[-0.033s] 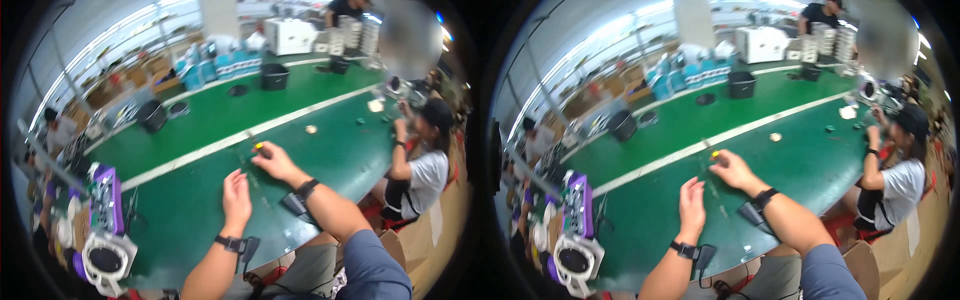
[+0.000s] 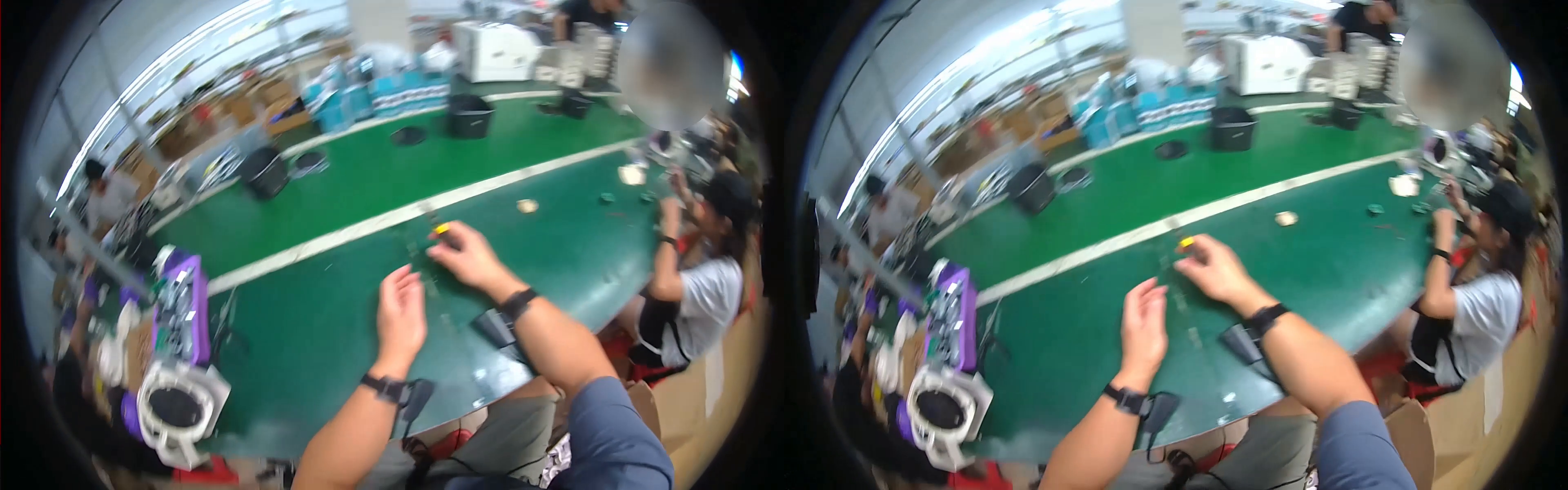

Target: Assemble a small purple and white electronic device by connecting wires and components using pliers.

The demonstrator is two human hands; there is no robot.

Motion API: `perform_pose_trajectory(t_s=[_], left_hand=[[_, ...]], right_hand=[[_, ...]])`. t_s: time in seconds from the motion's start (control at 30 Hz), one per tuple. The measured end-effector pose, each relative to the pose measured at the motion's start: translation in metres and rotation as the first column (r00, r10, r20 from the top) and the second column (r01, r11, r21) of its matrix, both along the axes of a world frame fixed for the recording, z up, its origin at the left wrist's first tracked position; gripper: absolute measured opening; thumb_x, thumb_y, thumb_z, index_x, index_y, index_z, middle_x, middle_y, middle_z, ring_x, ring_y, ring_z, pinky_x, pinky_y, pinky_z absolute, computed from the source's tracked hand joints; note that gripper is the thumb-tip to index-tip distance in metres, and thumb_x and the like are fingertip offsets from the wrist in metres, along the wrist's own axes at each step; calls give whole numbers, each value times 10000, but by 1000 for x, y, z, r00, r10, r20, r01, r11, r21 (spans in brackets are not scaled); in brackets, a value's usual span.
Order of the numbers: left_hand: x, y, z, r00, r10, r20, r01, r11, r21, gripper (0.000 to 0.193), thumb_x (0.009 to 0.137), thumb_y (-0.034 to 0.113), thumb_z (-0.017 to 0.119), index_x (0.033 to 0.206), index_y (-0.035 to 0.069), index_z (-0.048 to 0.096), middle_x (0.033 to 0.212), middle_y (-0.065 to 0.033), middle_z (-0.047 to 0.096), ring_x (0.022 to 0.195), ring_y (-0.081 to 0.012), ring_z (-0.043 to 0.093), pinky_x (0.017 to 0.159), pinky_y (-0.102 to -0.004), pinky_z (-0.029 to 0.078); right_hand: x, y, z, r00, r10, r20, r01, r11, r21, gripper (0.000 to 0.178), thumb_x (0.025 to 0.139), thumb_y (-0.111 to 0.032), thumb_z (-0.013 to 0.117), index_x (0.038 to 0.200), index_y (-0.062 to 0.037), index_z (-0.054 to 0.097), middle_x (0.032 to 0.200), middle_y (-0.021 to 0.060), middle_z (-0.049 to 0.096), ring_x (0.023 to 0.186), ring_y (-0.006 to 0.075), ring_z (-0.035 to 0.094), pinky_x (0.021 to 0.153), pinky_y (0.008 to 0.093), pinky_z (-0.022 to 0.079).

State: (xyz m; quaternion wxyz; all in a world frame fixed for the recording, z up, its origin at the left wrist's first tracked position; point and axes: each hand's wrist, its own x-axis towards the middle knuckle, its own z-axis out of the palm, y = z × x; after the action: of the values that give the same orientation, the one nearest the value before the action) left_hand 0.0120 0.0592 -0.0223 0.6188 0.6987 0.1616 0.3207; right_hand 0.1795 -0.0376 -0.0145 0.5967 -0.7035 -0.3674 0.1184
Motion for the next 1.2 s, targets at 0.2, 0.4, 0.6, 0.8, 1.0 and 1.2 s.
perform_pose_trajectory(t_s=[0.2, 0.4, 0.6, 0.8, 1.0, 1.2], left_hand=[[16, -15, -4, 998, -38, -43, 41, 997, 72, 280, 960, 136, 661, 1214, 25, 619, 1163, -92, 668, 1040, -180, 635, 937, -324, 505], [4, -8, -3, 1000, 21, 17, -22, 993, 117, 154, 956, 146, 678, 1024, 8, 674, 1127, -98, 665, 989, -197, 650, 877, -313, 515], [3, -10, 0, 1000, 12, -13, -10, 993, 122, 152, 934, 144, 707, 954, 4, 651, 1139, -110, 648, 1006, -211, 644, 903, -325, 508], [4, -12, 3, 1000, 11, 0, -10, 987, 162, 143, 943, 141, 681, 985, 7, 657, 1110, -115, 652, 1022, -236, 646, 922, -340, 502], [3, -11, 8, 1000, -4, -7, 5, 991, 134, 160, 959, 132, 651, 1051, 2, 652, 1077, -111, 655, 987, -233, 644, 896, -337, 509], [2, -13, 10, 1000, -2, -12, 4, 993, 115, 157, 968, 132, 634, 1057, 4, 654, 1066, -108, 659, 984, -225, 643, 900, -333, 505]], right_hand=[[12, -27, 4, 998, -18, -53, 17, 1000, -26, 284, 906, -115, 713, 1164, -32, 627, 822, -45, 571, 725, 55, 511, 659, 237, 435], [-6, -14, 15, 988, 8, -153, -9, 1000, -6, 260, 932, -106, 665, 1173, -28, 610, 813, -28, 591, 694, 52, 537, 621, 219, 437], [-7, -16, 17, 990, 5, -138, -8, 1000, -25, 284, 932, -121, 650, 1196, -24, 610, 828, -11, 623, 708, 55, 546, 637, 219, 446], [-7, -18, 19, 991, -2, -135, -4, 999, -40, 301, 935, -120, 633, 1217, -19, 611, 851, -3, 634, 706, 55, 539, 639, 217, 442], [-8, -18, 21, 993, 8, -120, -15, 998, -53, 315, 965, -166, 602, 1244, -21, 606, 853, -6, 634, 688, 53, 524, 630, 215, 435], [-2, -21, 18, 981, 41, -189, -40, 999, 12, 364, 1031, -245, 533, 1316, -23, 575, 906, -2, 642, 711, 35, 503, 630, 199, 416]])
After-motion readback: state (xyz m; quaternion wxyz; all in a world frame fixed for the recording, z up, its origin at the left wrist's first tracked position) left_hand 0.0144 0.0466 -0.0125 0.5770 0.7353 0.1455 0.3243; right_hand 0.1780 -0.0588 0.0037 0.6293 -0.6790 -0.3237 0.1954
